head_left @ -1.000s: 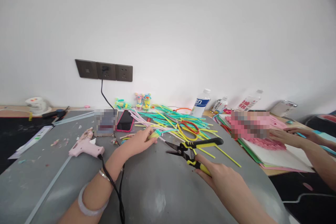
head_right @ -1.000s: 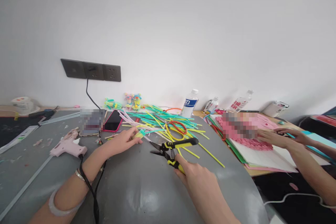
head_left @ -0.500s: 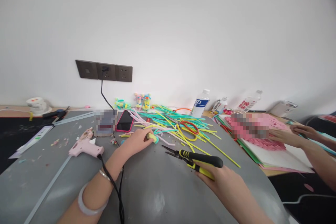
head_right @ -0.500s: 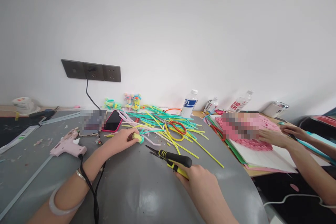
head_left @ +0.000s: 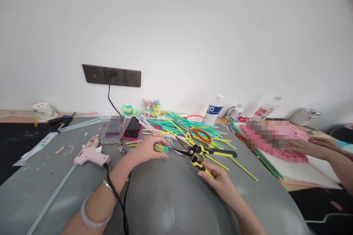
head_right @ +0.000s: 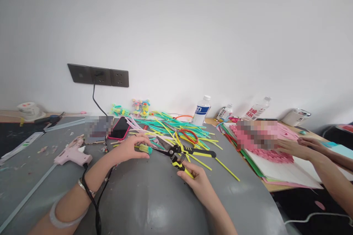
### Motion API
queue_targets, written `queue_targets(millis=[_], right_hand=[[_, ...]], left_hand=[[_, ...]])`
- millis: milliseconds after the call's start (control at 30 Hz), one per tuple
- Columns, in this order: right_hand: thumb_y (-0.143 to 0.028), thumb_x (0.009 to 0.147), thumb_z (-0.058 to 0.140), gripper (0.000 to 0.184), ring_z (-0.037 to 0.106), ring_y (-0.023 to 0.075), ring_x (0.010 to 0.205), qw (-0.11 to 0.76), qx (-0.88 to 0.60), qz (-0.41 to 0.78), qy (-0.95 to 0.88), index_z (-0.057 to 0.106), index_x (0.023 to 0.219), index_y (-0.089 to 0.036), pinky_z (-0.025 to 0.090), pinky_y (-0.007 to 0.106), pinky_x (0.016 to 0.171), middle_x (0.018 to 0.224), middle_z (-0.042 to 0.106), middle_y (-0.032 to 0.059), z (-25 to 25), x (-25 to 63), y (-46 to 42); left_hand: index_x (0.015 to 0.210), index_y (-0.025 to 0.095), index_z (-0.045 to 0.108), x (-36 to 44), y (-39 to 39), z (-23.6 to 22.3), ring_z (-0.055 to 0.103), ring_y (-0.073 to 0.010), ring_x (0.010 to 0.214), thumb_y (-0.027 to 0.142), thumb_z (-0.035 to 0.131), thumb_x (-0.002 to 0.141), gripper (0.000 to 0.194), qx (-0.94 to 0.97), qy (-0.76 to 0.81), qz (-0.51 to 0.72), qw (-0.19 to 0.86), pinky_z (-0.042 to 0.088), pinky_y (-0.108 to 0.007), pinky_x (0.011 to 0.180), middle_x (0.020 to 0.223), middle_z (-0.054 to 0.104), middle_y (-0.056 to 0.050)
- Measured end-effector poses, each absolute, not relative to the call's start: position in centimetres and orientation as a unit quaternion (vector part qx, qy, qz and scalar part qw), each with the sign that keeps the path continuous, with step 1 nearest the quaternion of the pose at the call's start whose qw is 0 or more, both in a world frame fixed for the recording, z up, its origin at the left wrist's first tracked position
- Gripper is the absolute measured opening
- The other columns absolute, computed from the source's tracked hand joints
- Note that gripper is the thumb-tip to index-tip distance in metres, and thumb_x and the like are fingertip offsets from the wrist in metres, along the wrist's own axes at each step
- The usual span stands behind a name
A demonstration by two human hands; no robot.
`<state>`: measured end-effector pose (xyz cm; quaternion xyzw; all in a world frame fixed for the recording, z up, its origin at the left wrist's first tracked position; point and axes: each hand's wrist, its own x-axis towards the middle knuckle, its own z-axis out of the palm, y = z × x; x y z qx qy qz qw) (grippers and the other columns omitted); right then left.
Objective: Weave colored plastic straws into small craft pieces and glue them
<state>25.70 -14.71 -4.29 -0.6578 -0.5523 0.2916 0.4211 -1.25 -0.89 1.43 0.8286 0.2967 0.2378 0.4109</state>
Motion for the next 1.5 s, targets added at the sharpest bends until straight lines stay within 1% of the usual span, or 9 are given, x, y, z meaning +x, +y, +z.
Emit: queue_targets(millis=[200,300,533,767,967,1133,1267,1400,1500], right_hand=[[-0.056,0.071,0.068,0.048,0.063,0.0240,0.075,0.395,-0.643,0.293,-0.587,0.077,0.093,-0.014,0.053,0.032,0.072,0.077,0.071,0.0062,-3.7,25.5,-14.7],[-0.055,0.073,0.067,0.048,0.065,0.0254,0.079,0.383,-0.636,0.299,-0.599,0.076,0.095,-0.013,0.053,0.033,0.077,0.086,0.073,0.0084,-3.5,25.3,-14.8],[-0.052,0.073,0.068,0.047,0.067,0.0299,0.093,0.391,-0.631,0.303,-0.597,0.076,0.101,-0.015,0.053,0.037,0.086,0.100,0.075,0.0105,-4.1,25.5,-14.8],[-0.050,0.076,0.067,0.046,0.065,0.0330,0.101,0.378,-0.637,0.323,-0.590,0.075,0.106,-0.016,0.051,0.040,0.091,0.107,0.074,0.0100,-3.9,25.5,-14.8],[-0.049,0.076,0.067,0.043,0.064,0.0339,0.105,0.385,-0.632,0.325,-0.588,0.076,0.105,-0.017,0.049,0.042,0.094,0.111,0.073,0.0113,-3.4,25.0,-15.0],[-0.047,0.079,0.066,0.039,0.065,0.0311,0.096,0.355,-0.621,0.327,-0.618,0.077,0.100,-0.018,0.051,0.037,0.087,0.103,0.074,0.0096,-2.4,24.9,-14.7],[-0.050,0.079,0.064,0.041,0.061,0.0238,0.082,0.329,-0.609,0.353,-0.630,0.076,0.097,-0.016,0.050,0.029,0.075,0.092,0.072,0.0071,-1.6,25.4,-14.0],[-0.053,0.079,0.062,0.050,0.045,0.0128,0.059,0.311,-0.609,0.400,-0.610,0.073,0.108,-0.015,0.041,0.022,0.053,0.074,0.062,0.0031,-1.2,25.5,-13.7],[-0.054,0.079,0.062,0.050,0.036,0.0107,0.056,0.306,-0.606,0.420,-0.602,0.072,0.108,-0.015,0.034,0.021,0.050,0.066,0.052,0.0001,-1.1,25.4,-13.7]], left_hand=[[0.090,0.020,0.072,-0.8,-1.1,1.8,0.058,-0.0178,0.092,0.036,0.075,0.073,0.023,0.810,0.266,0.267,0.450,0.039,-0.025,0.069,0.106,0.063,-0.005],[0.084,0.020,0.072,-0.8,-1.1,1.8,0.056,-0.0170,0.091,0.035,0.075,0.073,0.019,0.809,0.260,0.271,0.452,0.037,-0.024,0.066,0.105,0.062,-0.005],[0.080,0.019,0.072,-0.9,-1.1,1.7,0.057,-0.0180,0.092,0.035,0.073,0.075,0.016,0.809,0.257,0.276,0.450,0.039,-0.025,0.066,0.106,0.061,-0.006],[0.074,0.019,0.074,-1.1,-1.0,2.1,0.057,-0.0225,0.102,0.039,0.073,0.075,0.019,0.800,0.252,0.291,0.460,0.044,-0.033,0.086,0.103,0.062,-0.008],[0.075,0.020,0.076,-1.4,-0.8,2.3,0.058,-0.0230,0.102,0.041,0.071,0.077,0.021,0.804,0.264,0.257,0.467,0.044,-0.034,0.088,0.105,0.064,-0.008],[0.076,0.020,0.075,-1.9,-0.6,2.3,0.059,-0.0215,0.099,0.042,0.069,0.078,0.022,0.814,0.263,0.220,0.469,0.043,-0.033,0.087,0.107,0.064,-0.006],[0.076,0.020,0.075,-2.2,-0.5,2.3,0.059,-0.0211,0.098,0.043,0.070,0.077,0.024,0.813,0.266,0.205,0.475,0.043,-0.033,0.086,0.109,0.062,-0.007],[0.075,0.020,0.074,-2.2,-0.5,2.3,0.060,-0.0222,0.100,0.046,0.069,0.077,0.027,0.809,0.267,0.193,0.486,0.043,-0.034,0.088,0.109,0.063,-0.007],[0.075,0.019,0.074,-2.2,-0.6,2.4,0.060,-0.0224,0.100,0.046,0.068,0.077,0.028,0.807,0.267,0.187,0.492,0.043,-0.033,0.088,0.109,0.064,-0.007]])
